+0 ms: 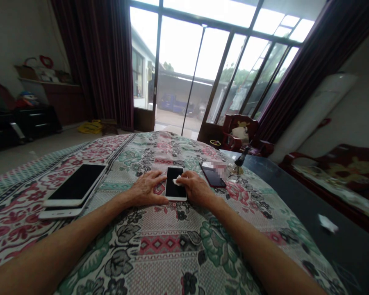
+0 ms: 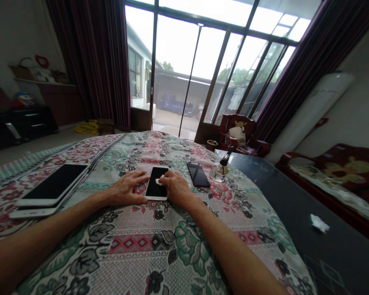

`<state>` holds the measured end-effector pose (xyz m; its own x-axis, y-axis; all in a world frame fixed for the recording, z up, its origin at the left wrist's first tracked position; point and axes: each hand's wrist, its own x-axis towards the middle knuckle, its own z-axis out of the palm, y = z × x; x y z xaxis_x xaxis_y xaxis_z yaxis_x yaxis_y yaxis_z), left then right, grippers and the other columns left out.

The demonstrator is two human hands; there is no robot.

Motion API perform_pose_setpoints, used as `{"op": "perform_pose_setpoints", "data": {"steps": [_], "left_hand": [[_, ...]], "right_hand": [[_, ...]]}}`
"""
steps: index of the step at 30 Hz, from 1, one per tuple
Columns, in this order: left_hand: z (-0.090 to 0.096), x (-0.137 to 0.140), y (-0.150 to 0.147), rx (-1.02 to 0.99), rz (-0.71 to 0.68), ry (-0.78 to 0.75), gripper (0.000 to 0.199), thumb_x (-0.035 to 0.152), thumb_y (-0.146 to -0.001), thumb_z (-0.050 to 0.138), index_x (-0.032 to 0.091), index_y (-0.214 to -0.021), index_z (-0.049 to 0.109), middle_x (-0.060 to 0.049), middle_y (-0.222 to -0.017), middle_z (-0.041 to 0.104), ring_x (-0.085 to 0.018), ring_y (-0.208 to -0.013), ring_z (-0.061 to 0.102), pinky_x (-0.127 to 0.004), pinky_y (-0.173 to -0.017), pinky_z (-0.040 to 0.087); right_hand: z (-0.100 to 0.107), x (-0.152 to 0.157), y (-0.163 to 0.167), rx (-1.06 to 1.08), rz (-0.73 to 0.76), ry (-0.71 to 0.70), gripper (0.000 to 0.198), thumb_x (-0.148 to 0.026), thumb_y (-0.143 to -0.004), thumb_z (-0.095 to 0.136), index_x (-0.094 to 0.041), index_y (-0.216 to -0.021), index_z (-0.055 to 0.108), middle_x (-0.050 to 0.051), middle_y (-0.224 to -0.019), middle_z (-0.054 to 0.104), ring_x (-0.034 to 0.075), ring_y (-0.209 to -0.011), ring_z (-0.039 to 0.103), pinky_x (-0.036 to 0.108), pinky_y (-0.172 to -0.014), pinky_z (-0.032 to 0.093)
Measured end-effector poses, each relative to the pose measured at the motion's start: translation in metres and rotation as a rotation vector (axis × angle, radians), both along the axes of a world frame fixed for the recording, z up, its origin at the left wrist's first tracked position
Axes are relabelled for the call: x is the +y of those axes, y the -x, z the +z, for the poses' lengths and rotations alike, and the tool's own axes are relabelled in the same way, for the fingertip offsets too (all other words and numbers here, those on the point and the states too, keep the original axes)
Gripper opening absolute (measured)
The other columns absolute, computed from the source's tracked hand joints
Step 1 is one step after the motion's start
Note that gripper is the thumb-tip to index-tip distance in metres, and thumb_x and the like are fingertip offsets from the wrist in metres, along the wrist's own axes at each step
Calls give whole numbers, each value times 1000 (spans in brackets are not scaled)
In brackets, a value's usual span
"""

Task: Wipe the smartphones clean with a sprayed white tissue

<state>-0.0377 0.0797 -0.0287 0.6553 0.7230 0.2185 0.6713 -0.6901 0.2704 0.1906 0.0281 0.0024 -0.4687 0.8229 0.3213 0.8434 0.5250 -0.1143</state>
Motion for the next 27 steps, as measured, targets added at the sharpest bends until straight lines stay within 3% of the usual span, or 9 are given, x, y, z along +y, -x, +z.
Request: {"op": "perform_pose_setpoints", "data": {"steps": [7,16,22,27], "left_hand": [[2,-2,0,12,15,4,87,67,-65,63,18,-135,46,-14,-148,38,-35,-135,33,-48,-111,27],[4,-3,-1,11,48,42,91,66,-63,65,16,-136,44,-15,-148,37,-36,-135,34,-49,-111,28],[1,-1,-1,12,45,30,93,68,-63,62,14,-137,43,-16,-147,38,-34,-135,34,-45,-112,28],[2,-1,-1,12,41,28,91,69,-65,60,14,-136,44,-16,-148,38,-33,-135,34,-44,-112,27]], "right_hand": [[3,-13,20,-32,130,16,27,-22,-93,45,-25,-104,69,6,-107,61,18,-93,52,31,-85,38],[6,28,22,-136,20,25,27,-19,-93,45,-24,-103,70,6,-103,63,19,-93,53,30,-84,38],[9,57,33,-163,-133,35,29,-23,-97,42,-25,-102,70,7,-106,63,19,-93,54,30,-83,38],[10,44,36,-187,-99,22,28,-22,-95,43,-23,-95,71,8,-101,63,19,-92,54,30,-82,37]]}}
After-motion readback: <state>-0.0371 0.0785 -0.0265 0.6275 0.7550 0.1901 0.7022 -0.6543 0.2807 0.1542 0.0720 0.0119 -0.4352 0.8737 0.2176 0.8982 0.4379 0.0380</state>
